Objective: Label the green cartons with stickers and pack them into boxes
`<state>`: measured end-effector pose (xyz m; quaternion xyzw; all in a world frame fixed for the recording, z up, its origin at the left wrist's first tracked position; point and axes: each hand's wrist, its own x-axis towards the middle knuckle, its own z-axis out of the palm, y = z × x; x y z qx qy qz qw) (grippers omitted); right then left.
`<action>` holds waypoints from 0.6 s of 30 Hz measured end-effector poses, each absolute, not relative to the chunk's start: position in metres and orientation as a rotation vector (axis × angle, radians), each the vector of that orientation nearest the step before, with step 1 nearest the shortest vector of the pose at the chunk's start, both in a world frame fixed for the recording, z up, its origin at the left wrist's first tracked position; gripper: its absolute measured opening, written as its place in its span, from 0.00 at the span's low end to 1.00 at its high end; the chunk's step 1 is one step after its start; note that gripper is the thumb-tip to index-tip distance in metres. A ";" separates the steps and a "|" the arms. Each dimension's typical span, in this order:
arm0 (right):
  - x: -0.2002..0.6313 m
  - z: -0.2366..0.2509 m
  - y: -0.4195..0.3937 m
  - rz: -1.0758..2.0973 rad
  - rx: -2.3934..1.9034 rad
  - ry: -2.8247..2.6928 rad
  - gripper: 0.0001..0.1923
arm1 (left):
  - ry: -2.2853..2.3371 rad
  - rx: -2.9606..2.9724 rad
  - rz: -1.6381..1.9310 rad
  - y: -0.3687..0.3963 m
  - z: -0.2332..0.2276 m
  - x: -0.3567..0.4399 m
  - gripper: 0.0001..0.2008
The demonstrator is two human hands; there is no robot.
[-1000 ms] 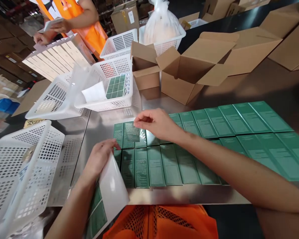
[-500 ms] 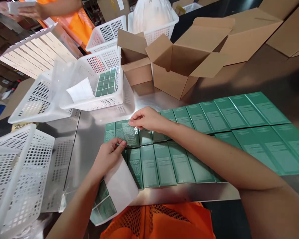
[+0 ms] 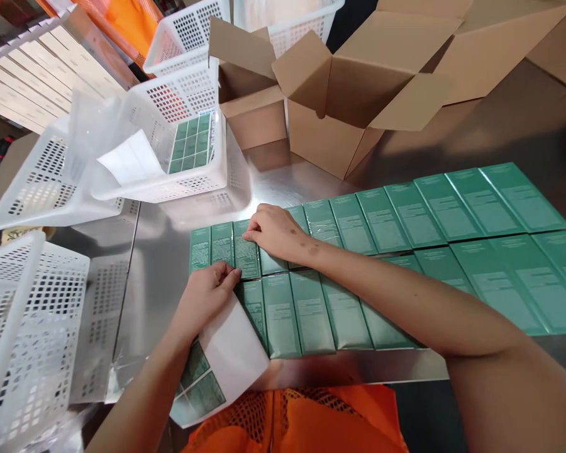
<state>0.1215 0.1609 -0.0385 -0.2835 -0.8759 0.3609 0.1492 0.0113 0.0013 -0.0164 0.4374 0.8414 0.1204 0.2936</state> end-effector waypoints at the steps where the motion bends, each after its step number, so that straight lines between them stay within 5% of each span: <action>1: 0.121 -0.039 0.161 1.042 -0.821 -2.520 0.07 | 2.238 1.163 0.313 0.002 -0.016 0.011 0.15; 12: 0.123 -0.043 0.156 0.949 -0.875 -2.529 0.06 | 2.232 1.187 0.167 0.007 -0.013 0.010 0.15; 16: 0.120 -0.049 0.159 0.872 -0.964 -2.442 0.31 | 2.216 1.202 0.144 0.008 -0.014 0.007 0.17; 18: 0.115 -0.047 0.157 0.833 -0.990 -2.453 0.34 | 2.203 1.244 0.158 0.005 -0.011 0.007 0.17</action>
